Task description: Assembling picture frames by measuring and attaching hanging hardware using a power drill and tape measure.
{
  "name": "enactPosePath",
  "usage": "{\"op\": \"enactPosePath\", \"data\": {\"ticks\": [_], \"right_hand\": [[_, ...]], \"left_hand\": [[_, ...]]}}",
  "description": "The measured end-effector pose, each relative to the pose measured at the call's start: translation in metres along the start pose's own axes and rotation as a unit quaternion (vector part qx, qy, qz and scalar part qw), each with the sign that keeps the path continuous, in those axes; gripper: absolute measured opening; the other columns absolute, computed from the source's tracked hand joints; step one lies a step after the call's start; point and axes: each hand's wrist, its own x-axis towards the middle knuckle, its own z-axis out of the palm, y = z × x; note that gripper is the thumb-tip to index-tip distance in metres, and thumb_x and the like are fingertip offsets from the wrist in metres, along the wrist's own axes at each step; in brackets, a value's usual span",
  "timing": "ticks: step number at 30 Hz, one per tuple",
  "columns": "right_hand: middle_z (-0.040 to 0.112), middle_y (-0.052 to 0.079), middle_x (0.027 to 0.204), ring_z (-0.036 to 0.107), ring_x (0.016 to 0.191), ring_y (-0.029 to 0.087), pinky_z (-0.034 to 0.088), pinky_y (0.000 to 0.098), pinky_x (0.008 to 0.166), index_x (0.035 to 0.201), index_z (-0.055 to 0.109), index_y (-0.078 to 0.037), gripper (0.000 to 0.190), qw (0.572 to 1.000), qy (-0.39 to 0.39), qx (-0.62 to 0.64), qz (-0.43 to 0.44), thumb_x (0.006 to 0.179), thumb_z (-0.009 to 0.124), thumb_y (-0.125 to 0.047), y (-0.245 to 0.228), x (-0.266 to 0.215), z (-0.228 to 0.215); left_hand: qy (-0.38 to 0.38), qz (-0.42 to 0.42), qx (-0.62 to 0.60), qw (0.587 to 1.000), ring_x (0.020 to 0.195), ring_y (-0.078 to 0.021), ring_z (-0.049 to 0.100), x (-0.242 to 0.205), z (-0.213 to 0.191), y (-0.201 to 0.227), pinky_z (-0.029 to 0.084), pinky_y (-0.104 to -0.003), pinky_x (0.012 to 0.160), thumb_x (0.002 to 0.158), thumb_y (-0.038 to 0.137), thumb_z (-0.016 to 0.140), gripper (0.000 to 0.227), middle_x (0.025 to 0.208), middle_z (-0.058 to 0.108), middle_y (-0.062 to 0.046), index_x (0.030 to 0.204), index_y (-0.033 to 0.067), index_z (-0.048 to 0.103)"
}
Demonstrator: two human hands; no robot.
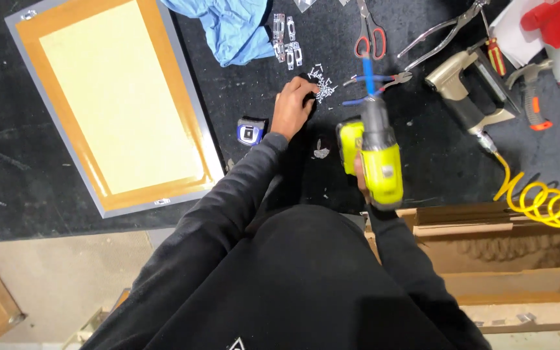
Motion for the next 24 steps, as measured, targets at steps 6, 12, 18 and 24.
{"op": "enactPosePath", "data": {"ticks": [6, 12, 18, 24], "right_hand": [[0.076, 0.013, 0.106, 0.074, 0.094, 0.034, 0.061, 0.0448, 0.08, 0.118, 0.074, -0.008, 0.031, 0.993, -0.072, 0.003, 0.092, 0.088, 0.079, 0.001, -0.003, -0.004, -0.012], [0.075, 0.006, 0.086, 0.072, 0.074, 0.027, 0.059, 0.0385, 0.067, 0.103, 0.075, -0.018, 0.026, 0.963, -0.062, -0.25, 0.083, 0.082, 0.085, -0.007, -0.041, -0.014, -0.007], [0.074, 0.0, 0.067, 0.069, 0.054, 0.02, 0.058, 0.0323, 0.055, 0.088, 0.076, -0.028, 0.025, 0.878, -0.031, -0.475, 0.053, 0.075, 0.092, -0.014, -0.061, -0.022, 0.008], [0.069, -0.002, 0.088, 0.067, 0.067, 0.014, 0.06, 0.0314, 0.066, 0.109, 0.063, -0.018, 0.036, 0.804, -0.078, -0.589, -0.026, 0.082, 0.087, -0.016, -0.042, -0.037, 0.006]], "left_hand": [[-0.039, 0.099, 0.056, 0.993, 0.116, -0.0211, 0.055, 0.015, 0.013, 0.004, 0.047, -0.041, 0.091, 0.086, 0.021, 0.079, 0.029, 0.113, 0.051, 0.008, 0.11, 0.028, 0.066], [-0.025, 0.307, 0.231, 0.923, 0.1, -0.018, 0.05, 0.01, 0.036, -0.002, 0.034, -0.037, 0.08, 0.079, 0.029, 0.08, 0.03, 0.094, 0.053, 0.004, 0.1, 0.0207, 0.06], [0.06, 0.29, 0.236, 0.926, 0.085, -0.0173, 0.052, 0.008, 0.022, 0.026, 0.034, -0.035, 0.072, 0.095, 0.01, 0.062, 0.011, 0.082, 0.051, 0.002, 0.091, 0.0188, 0.057], [0.044, 0.022, -0.263, 0.964, 0.076, -0.0131, 0.062, 0.018, 0.001, 0.032, 0.049, -0.03, 0.079, 0.088, -0.002, 0.047, 0.023, 0.08, 0.067, 0.004, 0.101, 0.0156, 0.053]]}}
